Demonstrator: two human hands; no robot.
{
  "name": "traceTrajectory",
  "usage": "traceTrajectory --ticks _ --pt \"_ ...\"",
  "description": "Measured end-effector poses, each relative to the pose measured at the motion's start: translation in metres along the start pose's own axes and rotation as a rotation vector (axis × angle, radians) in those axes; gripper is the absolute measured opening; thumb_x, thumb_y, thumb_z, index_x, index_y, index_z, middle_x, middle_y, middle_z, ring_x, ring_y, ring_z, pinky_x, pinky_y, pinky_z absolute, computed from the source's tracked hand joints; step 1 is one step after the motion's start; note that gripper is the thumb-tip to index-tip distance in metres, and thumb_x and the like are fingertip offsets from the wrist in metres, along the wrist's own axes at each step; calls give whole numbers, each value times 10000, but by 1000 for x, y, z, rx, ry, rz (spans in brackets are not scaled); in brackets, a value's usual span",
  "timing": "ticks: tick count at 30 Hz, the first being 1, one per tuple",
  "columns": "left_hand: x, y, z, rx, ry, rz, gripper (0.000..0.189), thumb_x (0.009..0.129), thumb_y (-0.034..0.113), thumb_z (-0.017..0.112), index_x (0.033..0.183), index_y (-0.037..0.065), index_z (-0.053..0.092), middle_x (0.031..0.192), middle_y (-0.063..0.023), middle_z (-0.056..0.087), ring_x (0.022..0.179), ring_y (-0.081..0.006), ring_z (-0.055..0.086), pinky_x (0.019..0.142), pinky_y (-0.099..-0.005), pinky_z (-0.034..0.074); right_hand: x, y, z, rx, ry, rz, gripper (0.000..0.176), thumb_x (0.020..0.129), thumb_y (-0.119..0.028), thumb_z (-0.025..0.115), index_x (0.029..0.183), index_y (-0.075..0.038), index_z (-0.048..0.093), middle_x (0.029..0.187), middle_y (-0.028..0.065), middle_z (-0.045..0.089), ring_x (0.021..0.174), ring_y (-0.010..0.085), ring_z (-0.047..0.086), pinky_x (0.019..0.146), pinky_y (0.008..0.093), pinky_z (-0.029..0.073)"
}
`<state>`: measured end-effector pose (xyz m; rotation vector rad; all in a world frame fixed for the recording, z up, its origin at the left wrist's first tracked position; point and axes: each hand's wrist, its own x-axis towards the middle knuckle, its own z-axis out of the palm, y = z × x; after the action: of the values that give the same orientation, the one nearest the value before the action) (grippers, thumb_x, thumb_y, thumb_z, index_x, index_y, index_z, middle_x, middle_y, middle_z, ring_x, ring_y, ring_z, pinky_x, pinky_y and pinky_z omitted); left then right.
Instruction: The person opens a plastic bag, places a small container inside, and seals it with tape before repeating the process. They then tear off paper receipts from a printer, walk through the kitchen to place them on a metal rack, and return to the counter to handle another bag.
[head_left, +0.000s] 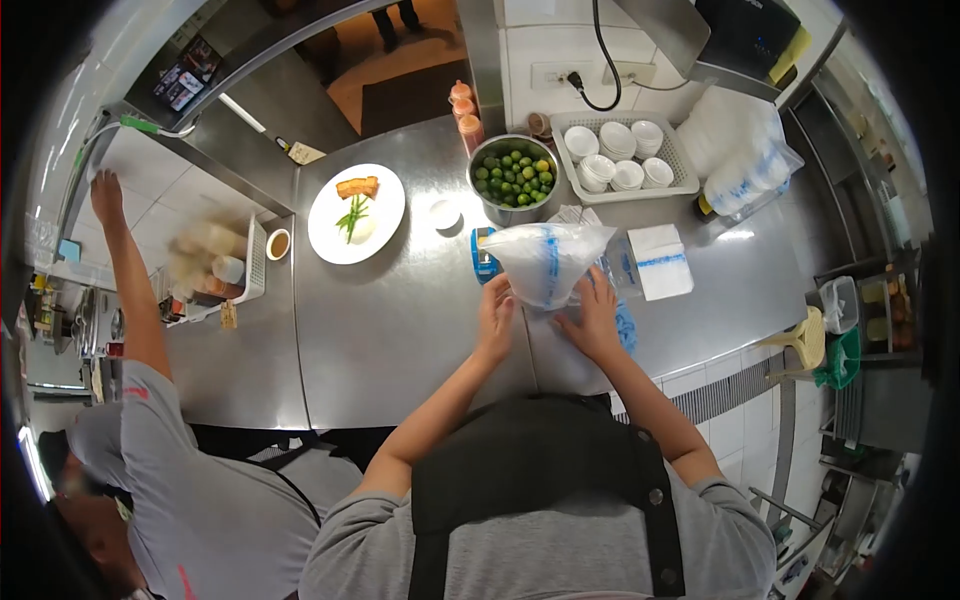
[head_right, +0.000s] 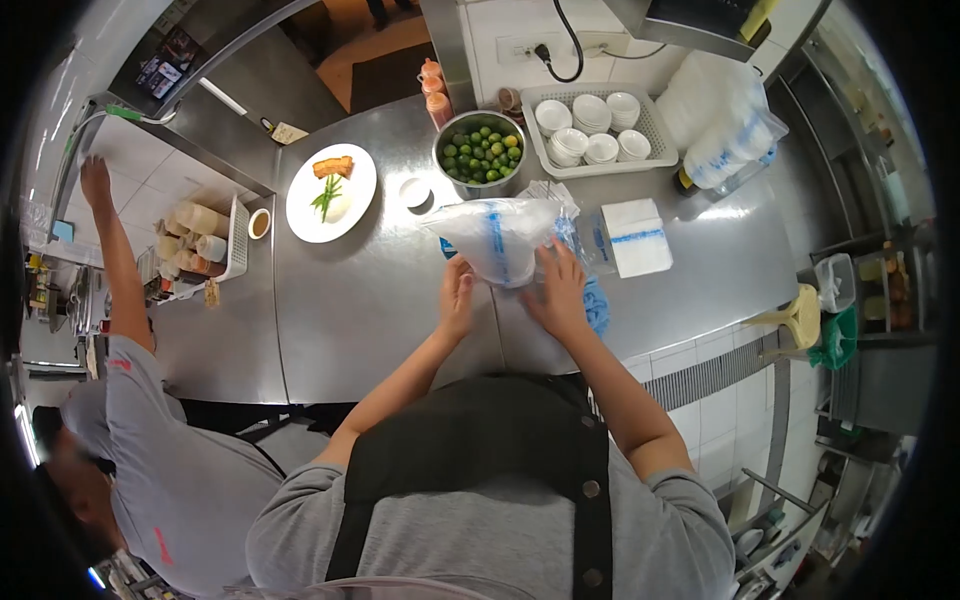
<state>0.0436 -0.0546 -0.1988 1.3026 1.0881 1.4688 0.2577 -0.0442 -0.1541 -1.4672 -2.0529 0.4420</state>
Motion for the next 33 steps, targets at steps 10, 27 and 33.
traceTrajectory --ticks 10,27,33 --pt "-47 33 -37 118 46 -196 386 1083 330 439 1235 3 577 1003 -117 696 954 -193 674 881 -331 514 -77 79 -12 -210 175 62 168 794 -199 794 912 -106 719 1409 68 540 1412 361 366 1151 600 180" --pt "-50 51 -26 158 41 -195 250 1061 152 491 986 -28 646 860 -91 694 809 -146 641 765 -287 500 2 177 -25 -300 519 648 382 819 -336 777 1144 -154 694 1390 94 514 1310 337 421 1091 568 288" --pt "-54 50 -24 241 17 -220 251 1065 143 486 958 -22 642 850 -84 693 798 -140 628 765 -280 487 -21 183 -20 -141 646 419 137 823 -177 760 948 -151 713 1342 83 540 1241 335 448 1072 518 316"
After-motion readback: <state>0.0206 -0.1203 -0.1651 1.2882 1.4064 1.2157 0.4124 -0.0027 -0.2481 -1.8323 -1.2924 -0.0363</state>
